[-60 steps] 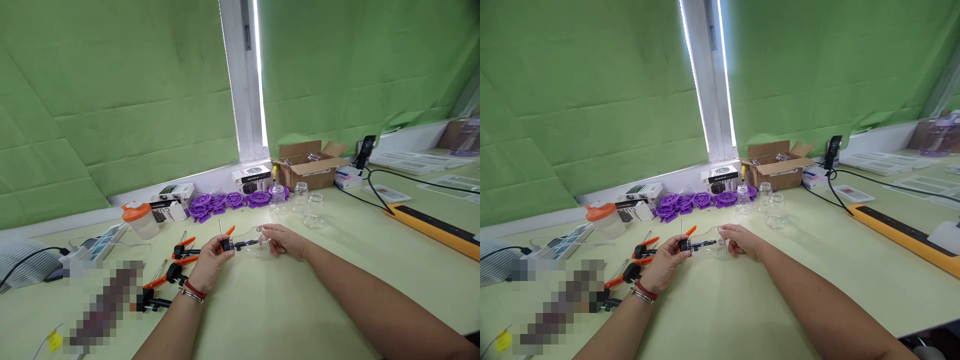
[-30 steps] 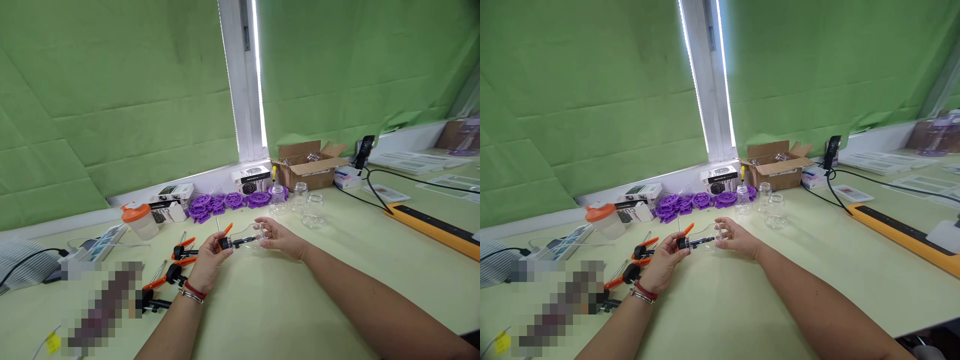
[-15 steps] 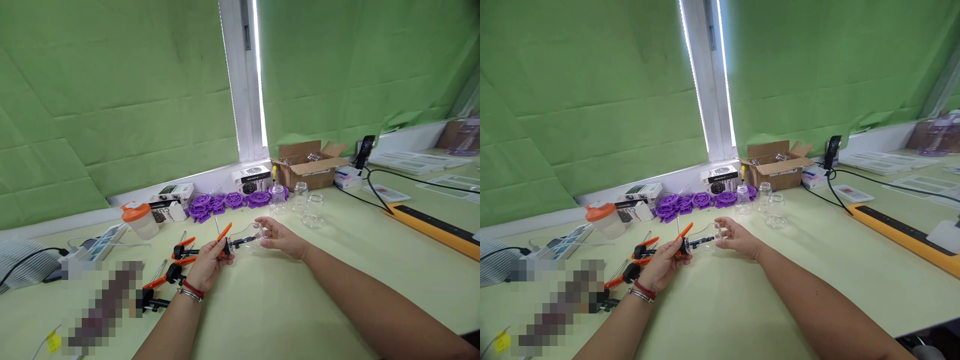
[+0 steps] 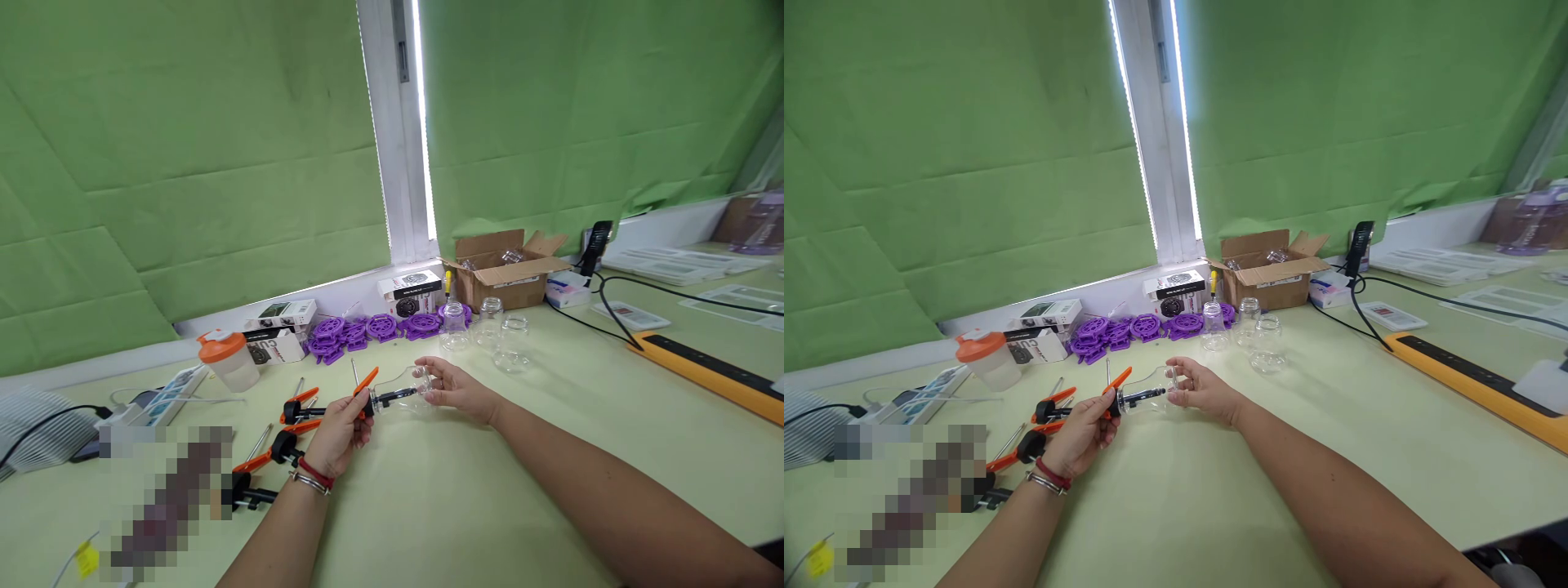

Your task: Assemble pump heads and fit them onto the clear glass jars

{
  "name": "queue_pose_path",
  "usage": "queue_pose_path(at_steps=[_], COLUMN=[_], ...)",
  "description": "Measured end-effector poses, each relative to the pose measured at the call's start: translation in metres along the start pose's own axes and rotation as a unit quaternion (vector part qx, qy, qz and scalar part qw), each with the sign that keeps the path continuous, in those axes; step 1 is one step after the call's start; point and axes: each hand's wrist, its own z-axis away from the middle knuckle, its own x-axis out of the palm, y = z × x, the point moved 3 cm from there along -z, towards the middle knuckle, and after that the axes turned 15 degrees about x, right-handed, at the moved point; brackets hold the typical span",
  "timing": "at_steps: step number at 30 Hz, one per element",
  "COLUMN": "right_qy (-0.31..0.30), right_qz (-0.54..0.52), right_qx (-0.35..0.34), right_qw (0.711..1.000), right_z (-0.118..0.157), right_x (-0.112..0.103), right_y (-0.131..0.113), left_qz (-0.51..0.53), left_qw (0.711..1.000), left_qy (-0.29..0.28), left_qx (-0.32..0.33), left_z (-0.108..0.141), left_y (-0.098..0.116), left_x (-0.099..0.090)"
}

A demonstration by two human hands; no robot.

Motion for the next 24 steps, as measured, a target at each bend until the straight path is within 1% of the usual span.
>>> queue_pose_path(at_steps=[3, 8, 16, 18, 20, 24], right_qy=[0.017, 0.053, 0.05, 0.056, 0.058, 0.032], right_qz=[0.016, 0.013, 0.022, 0.027, 0.036, 0.032], right_qx=[0.005, 0.049, 0.121, 0.115, 0.094, 0.038], right_qw=[1.0, 0.997, 0.991, 0.991, 0.993, 0.998], right_z=[-0.001, -0.006, -0.012, -0.012, -0.011, -0.005], right_x=[-0.001, -0.003, -0.006, -0.007, -0.009, -0.011], right_y=[0.001, 0.008, 0.018, 0.019, 0.016, 0.009], left_qz=[-0.001, -0.016, -0.021, -0.012, 0.002, 0.017], left_qw=[1.0, 0.999, 0.999, 0.999, 1.0, 1.0], left_qy=[-0.003, -0.017, -0.023, -0.016, -0.009, 0.003], left_qx=[0.006, 0.039, 0.036, 0.028, 0.023, 0.013], left_z=[0.0, 0.002, 0.002, 0.002, 0.002, 0.0], left_y=[-0.001, 0.001, 0.0, 0.0, 0.0, -0.001], left_x=[-0.001, 0.003, 0.004, 0.003, 0.002, 0.0])
